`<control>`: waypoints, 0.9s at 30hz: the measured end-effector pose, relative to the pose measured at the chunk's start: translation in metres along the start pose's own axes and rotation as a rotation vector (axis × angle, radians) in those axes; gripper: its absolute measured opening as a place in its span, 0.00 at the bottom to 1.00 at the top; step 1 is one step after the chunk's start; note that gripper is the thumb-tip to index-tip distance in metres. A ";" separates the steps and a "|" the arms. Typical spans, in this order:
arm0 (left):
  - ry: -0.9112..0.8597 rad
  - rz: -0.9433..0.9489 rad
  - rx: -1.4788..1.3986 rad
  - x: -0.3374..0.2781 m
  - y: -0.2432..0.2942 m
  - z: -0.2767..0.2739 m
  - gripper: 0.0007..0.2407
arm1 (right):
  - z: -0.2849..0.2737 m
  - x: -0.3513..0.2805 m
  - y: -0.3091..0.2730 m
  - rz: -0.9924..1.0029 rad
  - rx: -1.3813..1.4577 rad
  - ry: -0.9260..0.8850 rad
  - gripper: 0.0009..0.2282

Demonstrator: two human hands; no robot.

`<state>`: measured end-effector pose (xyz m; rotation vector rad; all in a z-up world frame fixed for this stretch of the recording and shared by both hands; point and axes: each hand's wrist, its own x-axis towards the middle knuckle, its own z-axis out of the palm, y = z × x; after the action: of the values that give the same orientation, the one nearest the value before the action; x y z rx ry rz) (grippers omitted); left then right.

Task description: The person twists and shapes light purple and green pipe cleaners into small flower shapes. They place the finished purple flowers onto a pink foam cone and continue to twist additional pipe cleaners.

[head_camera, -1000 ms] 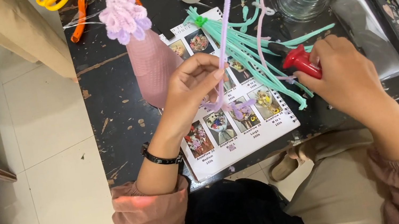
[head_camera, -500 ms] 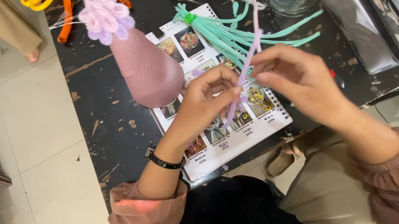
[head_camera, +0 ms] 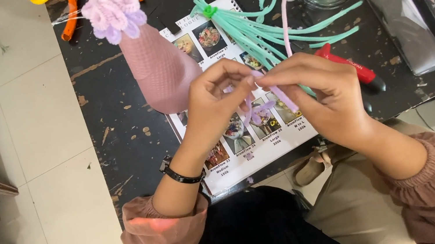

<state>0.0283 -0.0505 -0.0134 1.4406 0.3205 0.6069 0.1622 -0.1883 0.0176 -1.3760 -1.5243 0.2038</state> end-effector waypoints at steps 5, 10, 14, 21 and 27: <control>0.102 0.037 -0.061 -0.002 0.002 0.002 0.04 | 0.008 -0.005 0.005 0.219 0.236 0.011 0.07; 0.125 0.011 -0.102 -0.003 0.001 0.005 0.06 | 0.019 -0.008 0.013 0.431 0.370 0.083 0.05; 0.126 0.044 -0.078 -0.003 0.000 0.007 0.05 | 0.020 -0.008 0.018 0.495 0.463 0.150 0.10; 0.097 0.107 -0.122 0.000 -0.014 0.006 0.08 | 0.019 -0.005 0.018 0.507 0.445 0.164 0.09; -0.008 0.104 -0.180 0.001 -0.015 0.005 0.11 | 0.012 -0.006 0.020 0.455 0.427 0.254 0.10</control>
<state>0.0345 -0.0543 -0.0277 1.2913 0.1805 0.6959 0.1648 -0.1803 -0.0052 -1.3208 -0.8784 0.5779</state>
